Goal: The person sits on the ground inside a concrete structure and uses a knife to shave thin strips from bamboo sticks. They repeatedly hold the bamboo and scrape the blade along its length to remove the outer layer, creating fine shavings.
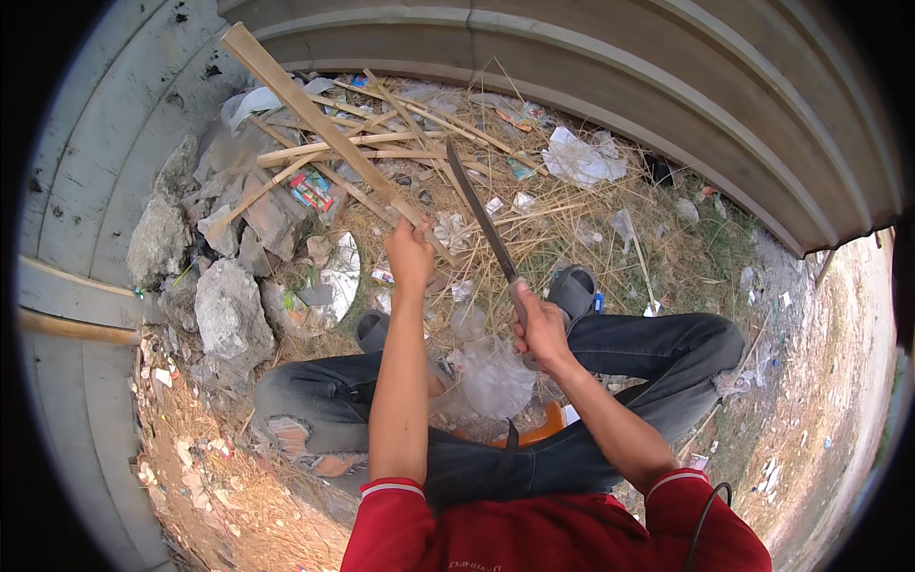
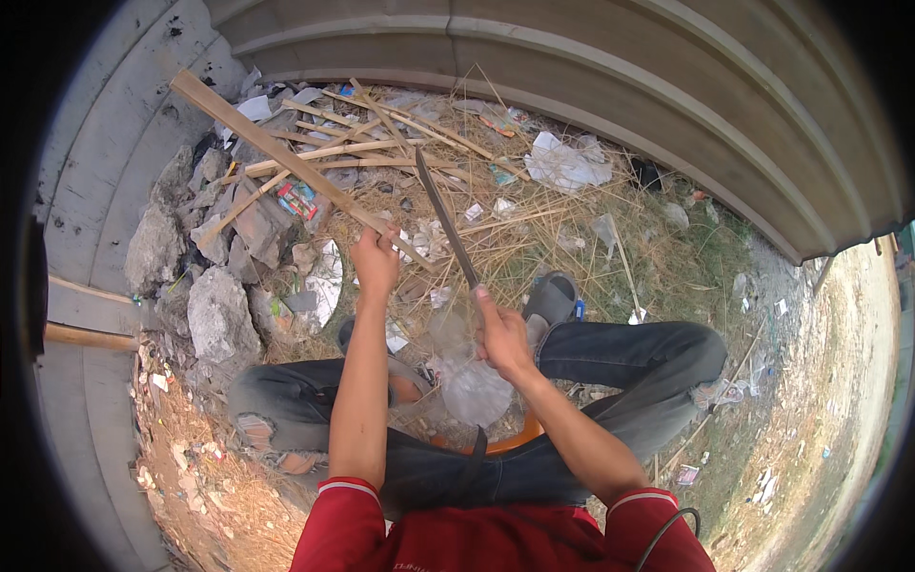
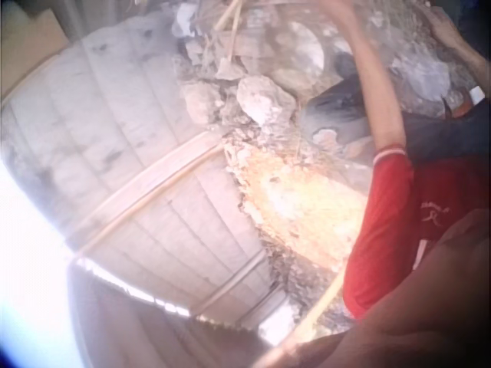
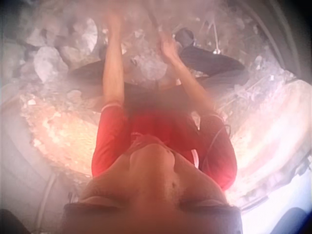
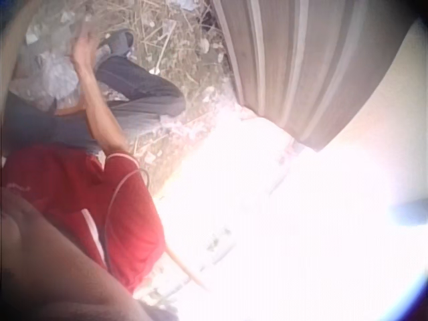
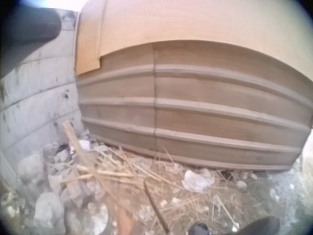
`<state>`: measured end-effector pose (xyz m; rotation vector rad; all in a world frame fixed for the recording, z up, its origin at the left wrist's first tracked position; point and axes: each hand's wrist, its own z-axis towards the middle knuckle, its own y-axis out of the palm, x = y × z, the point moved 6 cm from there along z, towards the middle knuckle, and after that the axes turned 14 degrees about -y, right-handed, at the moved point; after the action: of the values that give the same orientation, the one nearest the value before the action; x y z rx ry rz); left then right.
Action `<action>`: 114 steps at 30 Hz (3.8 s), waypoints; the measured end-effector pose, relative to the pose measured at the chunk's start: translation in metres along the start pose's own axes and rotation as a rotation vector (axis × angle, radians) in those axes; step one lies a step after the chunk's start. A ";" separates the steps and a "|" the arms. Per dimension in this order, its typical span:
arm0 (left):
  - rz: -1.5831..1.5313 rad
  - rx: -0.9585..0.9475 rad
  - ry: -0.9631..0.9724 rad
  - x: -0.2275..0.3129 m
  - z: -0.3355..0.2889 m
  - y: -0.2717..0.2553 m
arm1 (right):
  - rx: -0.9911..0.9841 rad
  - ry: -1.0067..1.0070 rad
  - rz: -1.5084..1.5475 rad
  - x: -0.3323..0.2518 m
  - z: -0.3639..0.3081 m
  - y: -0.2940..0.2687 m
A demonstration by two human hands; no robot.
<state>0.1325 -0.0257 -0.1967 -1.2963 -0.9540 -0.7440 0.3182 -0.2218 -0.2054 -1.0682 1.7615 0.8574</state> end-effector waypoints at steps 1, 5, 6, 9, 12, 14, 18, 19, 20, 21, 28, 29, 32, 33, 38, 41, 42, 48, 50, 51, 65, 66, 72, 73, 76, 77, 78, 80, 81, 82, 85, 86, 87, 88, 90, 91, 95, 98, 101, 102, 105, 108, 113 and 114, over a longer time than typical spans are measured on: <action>0.003 -0.002 0.001 -0.001 -0.003 0.001 | 0.012 0.050 -0.071 0.033 -0.003 0.012; 0.054 0.029 -0.019 -0.001 -0.008 -0.005 | -0.025 0.201 -0.257 0.114 -0.016 0.023; 0.038 0.054 -0.003 -0.007 -0.009 -0.011 | -0.028 0.211 -0.247 0.113 -0.016 0.023; -0.001 0.088 0.025 -0.013 -0.003 -0.012 | 0.001 0.090 -0.216 0.080 0.002 0.019; -0.013 0.045 -0.016 -0.013 0.000 -0.005 | 0.082 -0.291 -0.192 0.054 0.013 0.015; -0.080 0.025 -0.024 -0.020 0.003 -0.001 | 0.143 -0.559 -0.201 0.049 0.013 0.013; -0.031 0.087 0.076 -0.014 -0.002 -0.006 | -0.020 0.103 -0.236 0.118 -0.012 0.003; -0.062 0.099 0.094 -0.017 -0.003 -0.009 | -0.027 0.156 -0.266 0.121 -0.015 0.001; -0.094 0.111 0.111 -0.020 -0.002 -0.010 | -0.035 0.210 -0.296 0.125 -0.015 0.002; -0.045 0.086 0.104 -0.014 0.002 -0.007 | -0.005 0.074 -0.332 0.117 -0.003 0.004; 0.027 0.076 0.057 -0.002 -0.003 -0.001 | 0.076 -0.483 -0.299 0.052 -0.014 0.026; 0.032 0.099 0.049 -0.004 -0.002 -0.005 | 0.076 -0.515 -0.325 0.061 -0.022 0.023; -0.003 0.129 0.048 -0.003 -0.004 -0.006 | -0.022 0.202 -0.330 0.139 -0.025 0.001; -0.028 0.129 0.060 -0.004 -0.004 -0.006 | -0.014 0.213 -0.284 0.136 -0.020 0.004; 0.028 0.160 0.032 -0.004 -0.004 -0.008 | 0.070 -0.223 -0.087 0.068 -0.007 0.022; 0.031 0.148 0.008 -0.015 0.002 -0.011 | 0.118 -0.570 -0.213 0.052 -0.014 0.019; 0.035 0.143 0.002 -0.016 0.001 -0.010 | 0.092 -0.556 -0.353 0.069 -0.018 0.016; -0.020 0.187 0.047 -0.012 0.000 -0.010 | -0.049 0.193 -0.303 0.136 -0.015 0.011; 0.010 0.194 0.039 -0.019 0.000 -0.012 | -0.036 0.183 -0.129 0.113 -0.015 0.020; 0.019 0.196 0.037 -0.021 0.001 -0.010 | -0.021 0.033 -0.141 0.089 -0.015 0.023; -0.072 0.200 0.049 -0.042 0.000 -0.020 | 0.004 -0.045 -0.249 0.093 -0.026 0.019; -0.102 0.199 0.044 -0.041 0.005 -0.018 | 0.009 -0.205 -0.284 0.074 -0.022 0.023; 0.005 0.080 0.032 -0.032 0.005 -0.012 | -0.003 -0.102 -0.417 0.113 -0.020 0.012; -0.033 0.053 0.047 -0.033 0.004 -0.013 | -0.012 0.170 -0.340 0.129 -0.022 0.003; -0.160 -0.029 0.069 -0.048 0.010 -0.022 | -0.030 0.295 -0.222 0.121 -0.019 0.007; -0.161 -0.050 0.041 -0.062 0.014 -0.026 | -0.042 0.233 -0.211 0.112 -0.019 0.011; -0.165 -0.084 0.021 -0.059 0.021 -0.024 | -0.011 0.044 -0.238 0.103 -0.013 0.012; -0.113 -0.192 -0.038 -0.057 0.020 -0.017 | 0.045 -0.336 -0.288 0.084 -0.008 0.014; -0.113 -0.199 -0.040 -0.057 0.019 -0.019 | 0.070 -0.405 -0.291 0.082 -0.012 0.017; -0.113 -0.206 -0.042 -0.056 0.019 -0.020 | 0.096 -0.475 -0.293 0.080 -0.017 0.019; -0.211 -0.200 -0.033 -0.055 0.019 -0.022 | 0.016 0.138 -0.218 0.127 -0.024 0.013; -0.264 -0.193 -0.028 -0.056 0.019 -0.022 | -0.040 0.476 -0.175 0.149 -0.032 0.008; -0.265 -0.200 -0.023 -0.057 0.016 -0.022 | -0.034 0.450 -0.181 0.145 -0.033 0.005; -0.266 -0.203 -0.014 -0.055 0.017 -0.023 | -0.033 0.419 -0.187 0.135 -0.034 0.007; -0.190 -0.193 -0.007 -0.052 0.018 -0.021 | -0.014 0.178 -0.205 0.123 -0.027 0.012; -0.173 -0.148 -0.001 -0.050 0.015 -0.020 | 0.006 -0.032 -0.214 0.117 -0.023 0.020; -0.099 0.045 0.037 -0.051 0.008 -0.024 | 0.052 -0.507 -0.285 0.064 -0.041 0.040; -0.028 0.094 0.023 -0.039 0.003 -0.018 | -0.115 0.267 -0.327 0.160 -0.043 0.027; -0.009 0.150 0.032 -0.045 0.011 -0.030 | -0.039 0.470 -0.208 0.147 -0.044 0.021; -0.033 0.160 0.040 -0.045 0.011 -0.029 | -0.033 0.303 -0.201 0.134 -0.032 0.024; 0.002 0.160 0.020 -0.041 -0.001 -0.025 | 0.017 -0.165 -0.188 0.108 -0.024 0.029; -0.032 0.183 0.017 -0.037 -0.006 -0.026 | 0.047 -0.475 -0.254 0.094 -0.025 0.032; -0.034 0.216 0.009 -0.045 -0.006 -0.031 | -0.118 0.392 -0.282 0.141 -0.040 0.009; -0.044 0.234 0.037 -0.040 0.002 -0.033 | -0.090 0.313 -0.231 0.127 -0.032 0.019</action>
<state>0.0857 -0.0314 -0.2180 -1.0574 -1.0111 -0.6663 0.2591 -0.2807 -0.3082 -1.4989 1.8175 0.6577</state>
